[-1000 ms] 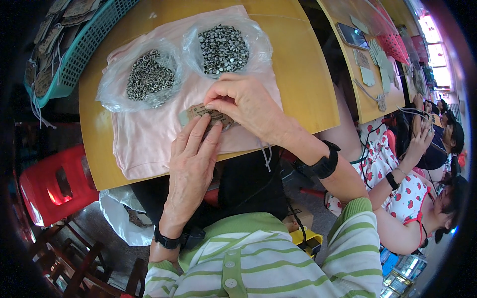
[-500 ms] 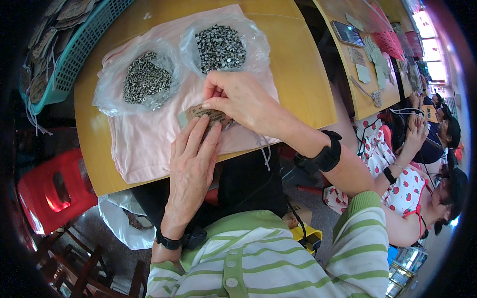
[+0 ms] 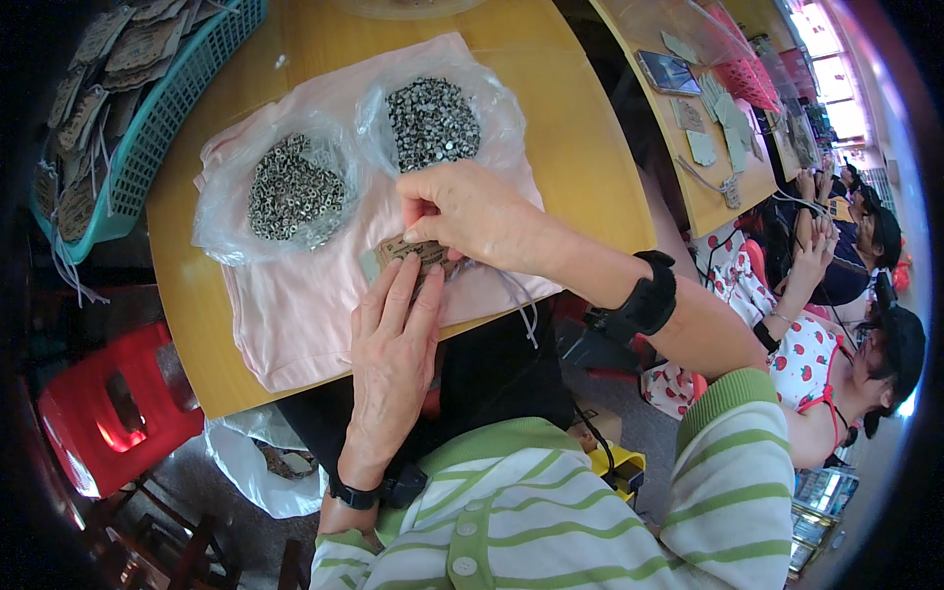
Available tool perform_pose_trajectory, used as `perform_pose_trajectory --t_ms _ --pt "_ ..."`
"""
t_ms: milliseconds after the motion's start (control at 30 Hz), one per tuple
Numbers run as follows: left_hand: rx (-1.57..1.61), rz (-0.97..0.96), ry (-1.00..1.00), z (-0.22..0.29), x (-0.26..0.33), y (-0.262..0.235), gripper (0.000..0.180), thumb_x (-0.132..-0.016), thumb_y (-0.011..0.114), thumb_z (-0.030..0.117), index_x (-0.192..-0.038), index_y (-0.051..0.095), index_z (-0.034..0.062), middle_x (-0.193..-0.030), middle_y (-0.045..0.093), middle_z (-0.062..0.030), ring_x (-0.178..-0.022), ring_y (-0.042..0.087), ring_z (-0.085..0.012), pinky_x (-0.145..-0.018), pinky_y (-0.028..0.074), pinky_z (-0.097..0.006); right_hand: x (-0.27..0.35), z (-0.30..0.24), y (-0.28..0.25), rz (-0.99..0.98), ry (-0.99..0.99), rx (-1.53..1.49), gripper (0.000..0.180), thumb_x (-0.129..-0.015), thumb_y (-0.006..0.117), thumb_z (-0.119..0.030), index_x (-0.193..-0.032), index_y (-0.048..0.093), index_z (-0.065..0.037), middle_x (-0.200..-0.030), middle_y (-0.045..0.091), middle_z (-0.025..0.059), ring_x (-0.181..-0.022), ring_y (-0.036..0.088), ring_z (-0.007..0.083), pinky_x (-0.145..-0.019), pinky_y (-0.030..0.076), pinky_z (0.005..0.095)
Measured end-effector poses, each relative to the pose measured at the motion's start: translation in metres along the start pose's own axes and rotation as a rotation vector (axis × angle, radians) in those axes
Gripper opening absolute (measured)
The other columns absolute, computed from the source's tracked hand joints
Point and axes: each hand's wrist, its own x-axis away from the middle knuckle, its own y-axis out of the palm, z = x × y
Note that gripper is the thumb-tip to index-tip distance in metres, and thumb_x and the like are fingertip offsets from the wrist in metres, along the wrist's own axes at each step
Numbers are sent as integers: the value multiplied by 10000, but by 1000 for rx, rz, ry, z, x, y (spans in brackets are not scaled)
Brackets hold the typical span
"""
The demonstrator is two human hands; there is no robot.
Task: Assembling metal rings onto cardboard product tags.
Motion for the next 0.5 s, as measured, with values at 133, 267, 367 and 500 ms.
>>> perform_pose_trajectory --t_ms 133,267,367,500 --pt "-28 -13 -3 2 -1 -2 515 -742 597 2 -1250 512 17 -1319 470 -146 -1219 447 -297 -960 403 -408 3 -2 0 51 -120 173 122 -795 643 -73 -772 552 6 -672 581 81 -590 567 151 -547 467 296" --pt "-33 -19 -17 2 -2 -2 512 -742 607 4 -1246 522 30 -1316 479 -152 -1210 454 -310 -966 405 -423 9 -2 -1 120 -207 381 143 -785 657 -130 -812 601 -1 -698 614 102 -616 578 180 -597 466 321" --pt "-41 -19 -17 1 0 -2 499 -746 604 -3 -1238 531 34 -1319 476 -152 -1208 453 -317 -964 408 -428 4 2 -14 327 -302 360 118 -792 651 -128 -852 638 -28 -722 639 105 -626 591 204 -600 465 322" --pt "-46 -19 -15 5 3 -4 503 -744 605 -9 -1240 532 31 -1321 474 -153 -1209 451 -321 -966 407 -428 -5 5 -28 495 -259 488 113 -793 650 -116 -868 643 -32 -756 639 103 -643 593 223 -620 470 318"
